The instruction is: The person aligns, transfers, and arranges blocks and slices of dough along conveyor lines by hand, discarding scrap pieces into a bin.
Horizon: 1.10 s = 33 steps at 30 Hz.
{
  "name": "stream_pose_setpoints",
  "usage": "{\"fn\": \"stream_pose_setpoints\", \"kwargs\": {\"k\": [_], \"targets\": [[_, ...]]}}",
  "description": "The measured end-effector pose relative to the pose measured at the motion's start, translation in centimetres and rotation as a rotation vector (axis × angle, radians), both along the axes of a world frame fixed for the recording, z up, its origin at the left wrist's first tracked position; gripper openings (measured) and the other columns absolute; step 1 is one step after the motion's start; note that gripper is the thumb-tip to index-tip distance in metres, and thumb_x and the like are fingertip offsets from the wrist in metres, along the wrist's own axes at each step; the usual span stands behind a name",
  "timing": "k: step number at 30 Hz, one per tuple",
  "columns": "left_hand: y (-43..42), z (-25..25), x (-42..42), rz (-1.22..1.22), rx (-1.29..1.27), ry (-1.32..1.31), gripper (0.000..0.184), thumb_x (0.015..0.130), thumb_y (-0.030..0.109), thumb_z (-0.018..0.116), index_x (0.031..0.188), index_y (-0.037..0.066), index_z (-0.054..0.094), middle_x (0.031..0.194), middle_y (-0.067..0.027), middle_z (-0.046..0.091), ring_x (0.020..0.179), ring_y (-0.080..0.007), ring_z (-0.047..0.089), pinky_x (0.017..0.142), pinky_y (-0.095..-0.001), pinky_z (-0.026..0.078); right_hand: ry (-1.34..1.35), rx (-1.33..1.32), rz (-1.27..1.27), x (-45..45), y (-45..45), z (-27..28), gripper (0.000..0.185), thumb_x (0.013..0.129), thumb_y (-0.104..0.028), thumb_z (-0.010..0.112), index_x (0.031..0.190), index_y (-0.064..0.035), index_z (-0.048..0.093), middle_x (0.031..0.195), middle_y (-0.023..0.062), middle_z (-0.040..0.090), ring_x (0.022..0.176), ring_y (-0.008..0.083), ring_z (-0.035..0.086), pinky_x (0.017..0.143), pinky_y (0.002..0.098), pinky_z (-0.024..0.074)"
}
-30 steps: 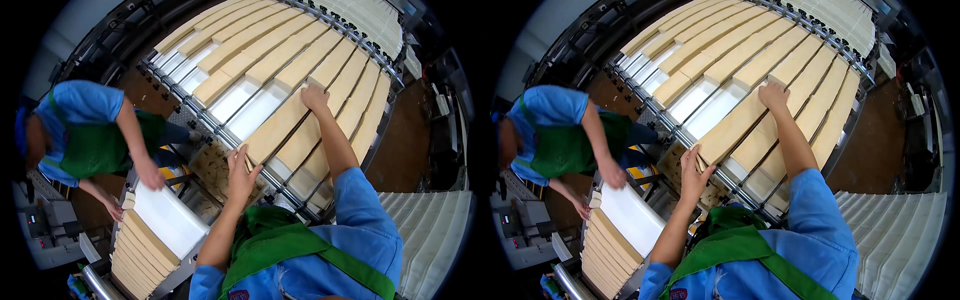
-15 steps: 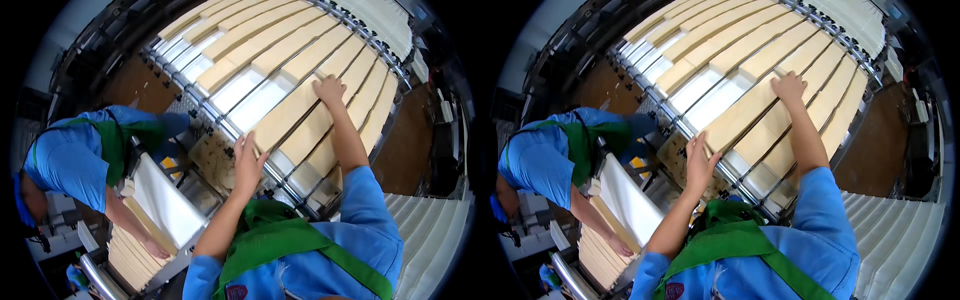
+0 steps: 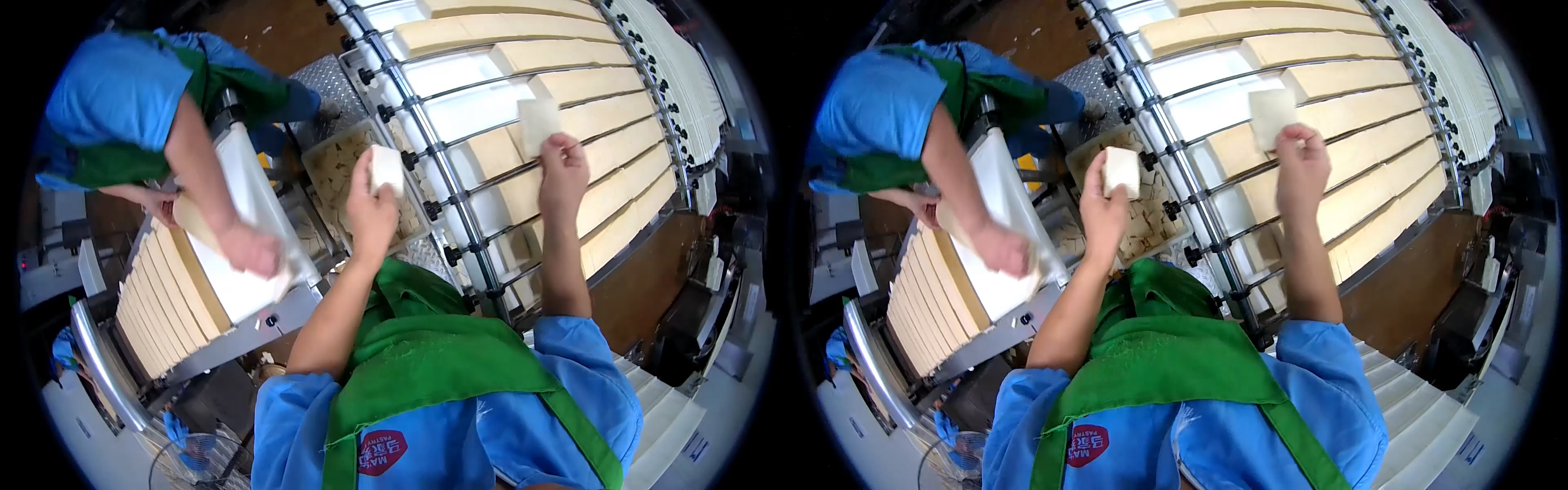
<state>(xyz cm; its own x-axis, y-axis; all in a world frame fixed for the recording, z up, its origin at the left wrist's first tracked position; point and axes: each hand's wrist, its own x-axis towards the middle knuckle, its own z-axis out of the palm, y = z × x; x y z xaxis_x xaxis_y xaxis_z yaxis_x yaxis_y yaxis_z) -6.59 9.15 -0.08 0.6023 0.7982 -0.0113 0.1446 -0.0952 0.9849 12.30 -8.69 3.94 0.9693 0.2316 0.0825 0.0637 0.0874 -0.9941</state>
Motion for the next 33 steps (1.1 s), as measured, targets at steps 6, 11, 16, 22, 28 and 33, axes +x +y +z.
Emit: {"fn": "stream_pose_setpoints", "kwargs": {"k": [6,11,16,22,28,33], "targets": [[2.0,-2.5,-7.5,0.142,0.207,0.183,0.065,0.078,-0.009,0.051,0.139,0.001,0.031,0.139,-0.0239,0.032,0.131,-0.0382,0.031,0.110,-0.0393,0.023,-0.752,-0.813,0.213,-4.0,3.8,-3.2,0.056,0.073,-0.021,0.073,0.119,-0.0032,0.047,0.129,0.0223,0.042,0.124,0.0374,0.036,0.102,0.0482,0.0287],[2.3,-2.7,-11.3,0.218,0.118,0.131,0.063,0.076,-0.011,0.048,0.137,0.001,0.033,0.135,-0.0217,0.036,0.128,-0.0347,0.035,0.109,-0.0376,0.025,-0.821,-1.375,0.034,-2.5,4.4,-6.3,0.083,0.071,-0.029,0.075,0.138,-0.0045,0.032,0.135,0.0216,0.039,0.129,0.0381,0.032,0.100,0.0569,0.0254],[2.8,-1.8,-16.3,0.303,-0.055,-0.015,0.052,0.083,-0.005,0.046,0.134,0.001,0.037,0.135,-0.0157,0.038,0.120,-0.0265,0.046,0.101,-0.0382,0.038,-0.702,-1.567,-0.066,-2.9,5.3,-6.4,0.084,0.070,-0.032,0.076,0.138,-0.0062,0.034,0.139,0.0170,0.039,0.129,0.0369,0.034,0.098,0.0607,0.0277],[6.3,-4.3,-27.5,0.611,0.294,0.464,0.054,0.084,0.008,0.058,0.133,-0.002,0.036,0.128,-0.0220,0.041,0.120,-0.0353,0.039,0.102,-0.0454,0.030,-0.686,-1.722,-0.138,-2.0,6.8,-5.9,0.069,0.068,-0.036,0.076,0.127,-0.0121,0.047,0.128,0.0109,0.050,0.119,0.0322,0.045,0.094,0.0564,0.0383],[9.0,-8.9,-39.4,1.037,0.048,0.681,0.074,0.080,0.014,0.068,0.135,-0.009,0.024,0.127,-0.0320,0.028,0.114,-0.0417,0.036,0.103,-0.0469,0.027,-1.052,-1.342,0.007,-6.2,9.7,-7.4,0.061,0.081,-0.046,0.062,0.133,-0.0170,0.047,0.139,0.0147,0.042,0.128,0.0344,0.037,0.099,0.0565,0.0307],[11.1,-10.0,-40.3,0.897,0.140,0.612,0.085,0.069,0.013,0.079,0.134,-0.009,0.028,0.121,-0.0298,0.034,0.112,-0.0393,0.039,0.098,-0.0409,0.036,-1.134,-0.997,0.444,-15.4,18.7,-7.2,0.055,0.077,-0.032,0.067,0.125,-0.0091,0.052,0.127,0.0173,0.052,0.119,0.0344,0.047,0.096,0.0471,0.0392]]}}
